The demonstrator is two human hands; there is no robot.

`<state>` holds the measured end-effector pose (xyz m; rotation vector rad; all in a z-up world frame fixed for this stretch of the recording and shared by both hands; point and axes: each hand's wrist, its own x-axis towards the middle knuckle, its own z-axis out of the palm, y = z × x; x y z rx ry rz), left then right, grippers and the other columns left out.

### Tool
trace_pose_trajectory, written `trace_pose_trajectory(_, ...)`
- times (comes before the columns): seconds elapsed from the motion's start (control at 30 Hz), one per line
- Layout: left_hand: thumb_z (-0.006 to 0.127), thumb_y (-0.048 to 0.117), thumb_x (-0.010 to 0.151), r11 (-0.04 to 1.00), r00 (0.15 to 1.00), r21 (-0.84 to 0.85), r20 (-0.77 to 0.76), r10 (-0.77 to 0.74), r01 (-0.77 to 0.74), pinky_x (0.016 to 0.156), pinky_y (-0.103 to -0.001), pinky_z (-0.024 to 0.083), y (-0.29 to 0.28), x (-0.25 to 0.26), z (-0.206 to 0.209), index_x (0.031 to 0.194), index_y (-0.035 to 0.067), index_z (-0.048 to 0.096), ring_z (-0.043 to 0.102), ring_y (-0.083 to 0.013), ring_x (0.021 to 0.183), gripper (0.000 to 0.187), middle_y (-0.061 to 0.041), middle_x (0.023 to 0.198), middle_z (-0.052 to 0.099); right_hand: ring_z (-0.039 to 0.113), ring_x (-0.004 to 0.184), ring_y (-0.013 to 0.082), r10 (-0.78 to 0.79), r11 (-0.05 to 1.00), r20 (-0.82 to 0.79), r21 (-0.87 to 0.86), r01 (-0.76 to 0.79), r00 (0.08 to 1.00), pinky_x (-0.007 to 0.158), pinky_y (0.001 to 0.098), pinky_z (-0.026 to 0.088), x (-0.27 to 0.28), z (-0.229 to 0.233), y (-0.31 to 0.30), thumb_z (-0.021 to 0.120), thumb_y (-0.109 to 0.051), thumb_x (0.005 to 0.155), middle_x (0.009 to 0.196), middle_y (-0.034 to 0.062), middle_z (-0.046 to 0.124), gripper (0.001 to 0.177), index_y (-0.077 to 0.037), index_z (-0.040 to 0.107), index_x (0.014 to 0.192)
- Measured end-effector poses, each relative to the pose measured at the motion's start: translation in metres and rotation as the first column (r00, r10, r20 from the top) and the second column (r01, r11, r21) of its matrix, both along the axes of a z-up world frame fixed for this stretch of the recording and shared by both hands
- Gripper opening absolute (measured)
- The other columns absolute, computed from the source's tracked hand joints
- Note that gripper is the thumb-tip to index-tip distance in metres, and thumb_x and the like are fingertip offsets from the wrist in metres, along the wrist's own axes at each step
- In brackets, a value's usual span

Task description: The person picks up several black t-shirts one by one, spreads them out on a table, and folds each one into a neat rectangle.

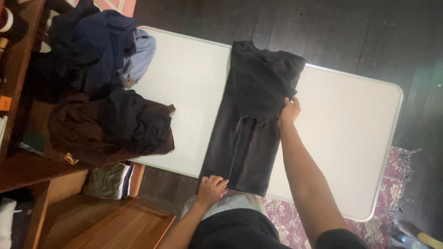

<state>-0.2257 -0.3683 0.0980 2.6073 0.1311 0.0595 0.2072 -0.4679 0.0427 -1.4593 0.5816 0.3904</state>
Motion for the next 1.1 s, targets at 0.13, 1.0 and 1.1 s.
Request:
trace_pose_trajectory(0.13, 0.082, 0.027, 0.075, 1.000, 0.999, 0.020, -0.034, 0.022, -0.021, 0.079, -0.042, 0.041, -0.002, 0.001, 0.005, 0.115, 0.014, 0.075, 0.060, -0.0219, 0.100, 0.042, -0.001, 0.106, 0.066, 0.071, 0.085, 0.0208, 0.049, 0.995, -0.012, -0.090, -0.050, 0.999, 0.062, 0.0409, 0.057, -0.002, 0.006, 0.001, 0.061, -0.017, 0.097, 0.116, 0.0106, 0.070, 0.041, -0.011, 0.056, 0.137)
trace_pose_trajectory(1.0, 0.076, 0.027, 0.084, 0.985, 0.992, -0.173, -0.116, -0.044, 0.024, 0.082, -0.044, 0.045, 0.004, -0.005, 0.004, 0.117, 0.008, 0.073, 0.060, -0.0270, 0.104, 0.038, -0.007, 0.114, 0.065, 0.066, 0.105, 0.0339, 0.635, 0.686, 0.167, -0.572, -0.450, 0.754, 0.093, 0.0469, 0.053, -0.204, 0.045, -0.029, 0.067, -0.025, 0.085, 0.116, 0.0161, 0.064, 0.046, -0.006, 0.058, 0.127)
trace_pose_trajectory(1.1, 0.077, 0.031, 0.084, 0.979, 0.992, -0.203, -0.109, -0.061, 0.038, 0.083, -0.044, 0.045, 0.009, -0.006, -0.007, 0.118, 0.008, 0.071, 0.060, -0.0290, 0.106, 0.041, -0.009, 0.117, 0.065, 0.056, 0.109, 0.0335, 0.909, 0.225, -0.002, -0.839, -0.495, 0.417, 0.089, 0.0500, 0.044, -0.266, 0.068, -0.031, 0.084, -0.038, 0.071, 0.111, 0.0126, 0.058, 0.057, -0.009, 0.061, 0.116)
